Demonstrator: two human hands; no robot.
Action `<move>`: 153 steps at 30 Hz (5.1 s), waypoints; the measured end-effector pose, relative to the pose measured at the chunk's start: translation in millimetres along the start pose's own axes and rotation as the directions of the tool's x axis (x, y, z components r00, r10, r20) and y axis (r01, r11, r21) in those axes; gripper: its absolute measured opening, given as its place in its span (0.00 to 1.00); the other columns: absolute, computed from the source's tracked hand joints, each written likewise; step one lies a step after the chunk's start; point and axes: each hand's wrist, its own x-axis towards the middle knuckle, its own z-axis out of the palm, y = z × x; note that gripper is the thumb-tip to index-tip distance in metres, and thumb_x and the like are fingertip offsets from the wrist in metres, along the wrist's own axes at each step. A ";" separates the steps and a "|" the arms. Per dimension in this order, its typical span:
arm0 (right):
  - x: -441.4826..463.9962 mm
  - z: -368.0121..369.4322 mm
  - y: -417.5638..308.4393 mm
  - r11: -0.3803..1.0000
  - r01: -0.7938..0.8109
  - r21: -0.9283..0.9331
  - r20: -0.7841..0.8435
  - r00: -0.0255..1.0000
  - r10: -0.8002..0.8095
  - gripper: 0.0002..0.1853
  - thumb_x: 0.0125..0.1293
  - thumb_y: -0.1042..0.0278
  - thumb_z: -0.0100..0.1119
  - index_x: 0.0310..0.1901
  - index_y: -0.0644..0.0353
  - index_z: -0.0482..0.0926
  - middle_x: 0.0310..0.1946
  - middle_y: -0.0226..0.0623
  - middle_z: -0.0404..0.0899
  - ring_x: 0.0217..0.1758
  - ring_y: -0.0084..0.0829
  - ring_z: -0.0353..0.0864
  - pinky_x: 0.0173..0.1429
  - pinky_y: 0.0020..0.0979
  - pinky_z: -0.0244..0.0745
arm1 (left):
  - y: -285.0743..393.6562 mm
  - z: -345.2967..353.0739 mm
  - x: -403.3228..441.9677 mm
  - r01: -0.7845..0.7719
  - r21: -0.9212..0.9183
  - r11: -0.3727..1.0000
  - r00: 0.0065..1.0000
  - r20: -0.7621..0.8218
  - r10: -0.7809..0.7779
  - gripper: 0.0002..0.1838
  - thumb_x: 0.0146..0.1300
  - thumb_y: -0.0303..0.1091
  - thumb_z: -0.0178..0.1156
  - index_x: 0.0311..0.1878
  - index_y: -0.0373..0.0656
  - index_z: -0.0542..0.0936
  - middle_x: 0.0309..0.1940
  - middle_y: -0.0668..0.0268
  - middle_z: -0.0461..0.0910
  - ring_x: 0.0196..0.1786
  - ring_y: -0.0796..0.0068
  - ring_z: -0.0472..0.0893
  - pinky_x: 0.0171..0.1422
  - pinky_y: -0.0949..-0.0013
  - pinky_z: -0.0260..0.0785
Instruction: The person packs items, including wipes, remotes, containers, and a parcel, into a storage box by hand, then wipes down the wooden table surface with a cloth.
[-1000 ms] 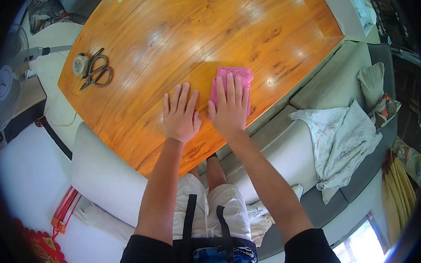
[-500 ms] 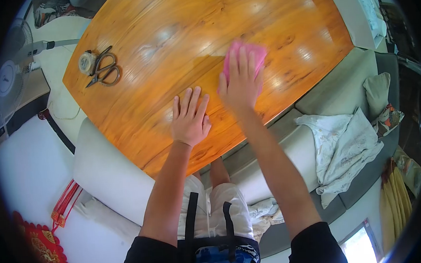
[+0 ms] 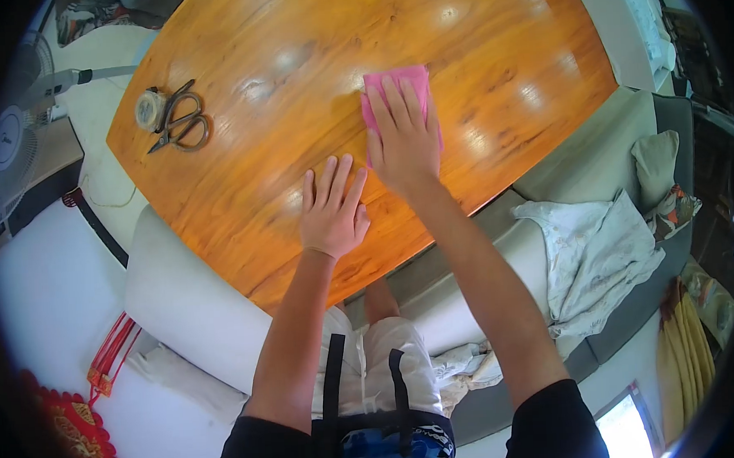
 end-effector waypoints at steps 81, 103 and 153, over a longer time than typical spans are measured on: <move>-63.2 67.6 -154.6 0.991 0.133 -0.002 -0.014 0.991 -0.133 0.27 0.65 0.69 0.51 0.68 0.56 0.73 0.74 0.44 0.65 0.79 0.48 0.58 0.81 0.56 0.45 | -190.9 -94.4 -76.6 0.601 0.013 0.799 0.763 -0.310 -0.568 0.32 0.67 0.32 0.55 0.76 0.47 0.64 0.76 0.51 0.59 0.79 0.46 0.56 0.80 0.40 0.47; -62.7 64.9 -158.6 0.992 0.126 0.032 -0.041 0.991 -0.125 0.26 0.66 0.69 0.50 0.67 0.58 0.73 0.73 0.45 0.66 0.78 0.48 0.60 0.81 0.55 0.44 | -148.3 -60.9 -58.2 0.501 -0.078 0.862 0.772 -0.409 -0.486 0.31 0.60 0.27 0.58 0.70 0.49 0.72 0.74 0.54 0.64 0.76 0.42 0.59 0.79 0.44 0.53; -15.5 71.9 -216.1 0.900 0.363 0.242 0.004 0.927 -0.375 0.25 0.62 0.72 0.58 0.63 0.55 0.76 0.61 0.35 0.74 0.71 0.42 0.67 0.73 0.50 0.60 | -158.5 -65.1 -100.0 0.705 0.044 0.708 0.699 -0.212 -0.683 0.33 0.71 0.41 0.46 0.77 0.43 0.60 0.80 0.54 0.53 0.82 0.50 0.50 0.83 0.42 0.35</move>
